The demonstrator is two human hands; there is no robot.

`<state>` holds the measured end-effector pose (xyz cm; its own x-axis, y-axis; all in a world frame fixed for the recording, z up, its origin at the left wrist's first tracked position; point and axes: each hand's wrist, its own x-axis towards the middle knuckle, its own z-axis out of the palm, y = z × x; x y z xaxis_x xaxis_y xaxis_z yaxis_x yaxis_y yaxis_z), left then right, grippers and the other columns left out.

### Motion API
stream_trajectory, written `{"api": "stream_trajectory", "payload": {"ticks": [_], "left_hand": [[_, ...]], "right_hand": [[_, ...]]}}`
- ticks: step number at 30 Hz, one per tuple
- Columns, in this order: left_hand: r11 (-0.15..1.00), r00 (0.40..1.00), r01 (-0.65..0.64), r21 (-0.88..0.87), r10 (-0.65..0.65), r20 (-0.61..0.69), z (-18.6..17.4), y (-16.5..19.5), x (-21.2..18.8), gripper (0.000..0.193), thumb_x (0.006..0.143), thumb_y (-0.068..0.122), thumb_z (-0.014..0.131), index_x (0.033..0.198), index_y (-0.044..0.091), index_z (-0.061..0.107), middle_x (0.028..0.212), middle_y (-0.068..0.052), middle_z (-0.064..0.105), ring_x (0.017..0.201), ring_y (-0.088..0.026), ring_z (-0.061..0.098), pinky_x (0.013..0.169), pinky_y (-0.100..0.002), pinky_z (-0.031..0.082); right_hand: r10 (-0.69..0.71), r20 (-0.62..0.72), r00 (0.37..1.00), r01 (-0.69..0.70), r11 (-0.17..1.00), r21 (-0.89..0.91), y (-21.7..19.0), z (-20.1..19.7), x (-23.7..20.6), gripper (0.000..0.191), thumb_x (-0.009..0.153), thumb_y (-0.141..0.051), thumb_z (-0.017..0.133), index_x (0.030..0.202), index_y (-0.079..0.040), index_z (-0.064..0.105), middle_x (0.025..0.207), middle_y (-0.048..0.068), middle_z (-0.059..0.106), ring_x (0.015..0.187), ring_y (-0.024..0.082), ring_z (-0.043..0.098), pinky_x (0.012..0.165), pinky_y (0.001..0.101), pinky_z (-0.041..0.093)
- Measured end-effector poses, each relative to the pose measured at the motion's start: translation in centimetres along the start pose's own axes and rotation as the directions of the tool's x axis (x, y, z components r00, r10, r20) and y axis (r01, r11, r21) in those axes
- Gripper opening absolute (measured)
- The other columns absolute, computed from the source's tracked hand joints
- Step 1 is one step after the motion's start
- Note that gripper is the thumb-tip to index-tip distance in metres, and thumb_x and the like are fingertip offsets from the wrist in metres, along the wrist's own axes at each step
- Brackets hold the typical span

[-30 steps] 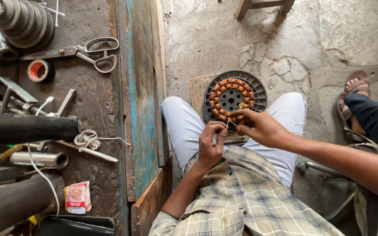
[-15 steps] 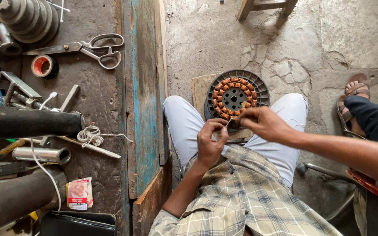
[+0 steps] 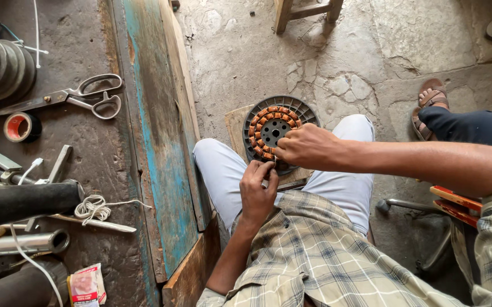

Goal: The person sits with a ceiling fan stator on their lap and ties white string around the copper windings to secure them. They cut the string with scissors, thread and knot ties around successive winding sections, and pull the knots tight by hand.

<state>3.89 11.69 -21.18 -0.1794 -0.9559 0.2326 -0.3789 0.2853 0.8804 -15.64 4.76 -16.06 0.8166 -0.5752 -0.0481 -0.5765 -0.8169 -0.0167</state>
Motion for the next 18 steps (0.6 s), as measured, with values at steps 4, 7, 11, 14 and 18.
{"api": "stream_trajectory", "payload": {"ticks": [4,7,11,14,18], "left_hand": [[0.998,0.999,0.045,-0.032,-0.045,-0.002,0.32,-0.25,0.29,0.012,0.089,0.002,0.066,0.098,-0.003,0.072,0.084,-0.013,0.065,0.069,-0.023,0.065,0.063,-0.037,0.054],[0.994,0.995,0.094,-0.056,-0.093,0.022,0.36,-0.39,0.60,0.011,0.092,0.004,0.062,0.095,-0.003,0.070,0.083,-0.012,0.066,0.069,-0.023,0.066,0.063,-0.036,0.054],[0.998,0.999,-0.004,-0.069,0.001,-0.033,0.31,-0.47,0.59,0.010,0.094,0.005,0.060,0.093,-0.003,0.067,0.085,-0.016,0.066,0.077,-0.029,0.065,0.070,-0.042,0.053],[0.995,0.994,-0.095,0.007,0.096,-0.051,0.36,-0.63,0.40,0.008,0.095,0.005,0.060,0.094,-0.002,0.064,0.086,-0.018,0.065,0.082,-0.035,0.062,0.074,-0.048,0.049],[0.996,0.997,-0.078,0.047,0.078,0.001,0.64,-1.04,0.31,0.005,0.092,0.004,0.061,0.090,0.000,0.062,0.082,-0.016,0.064,0.077,-0.034,0.061,0.070,-0.048,0.049]], "right_hand": [[0.027,-0.221,0.975,-0.015,0.998,0.058,-0.65,0.14,0.47,0.018,0.078,-0.017,0.064,0.087,-0.002,0.060,0.085,0.012,0.065,0.073,0.024,0.067,0.052,0.0350,0.052],[0.231,0.138,0.963,-0.268,0.859,0.435,-0.92,0.07,0.79,0.014,0.098,-0.014,0.060,0.092,-0.002,0.057,0.077,0.011,0.063,0.069,0.028,0.067,0.062,0.0421,0.053],[0.359,0.281,0.890,-0.456,0.709,0.537,-0.96,-0.32,0.57,0.025,0.092,-0.028,0.069,0.092,-0.004,0.062,0.072,0.016,0.067,0.071,0.037,0.067,0.066,0.0490,0.051],[0.353,0.257,0.899,-0.437,0.720,0.539,-0.81,-0.53,0.41,0.023,0.086,-0.029,0.073,0.084,-0.007,0.065,0.074,0.014,0.070,0.072,0.035,0.069,0.065,0.0488,0.052],[0.321,0.071,0.944,-0.306,0.778,0.549,-0.45,-0.13,0.70,0.020,0.081,-0.022,0.075,0.078,-0.006,0.064,0.076,0.010,0.071,0.070,0.033,0.070,0.061,0.0469,0.052]]}}
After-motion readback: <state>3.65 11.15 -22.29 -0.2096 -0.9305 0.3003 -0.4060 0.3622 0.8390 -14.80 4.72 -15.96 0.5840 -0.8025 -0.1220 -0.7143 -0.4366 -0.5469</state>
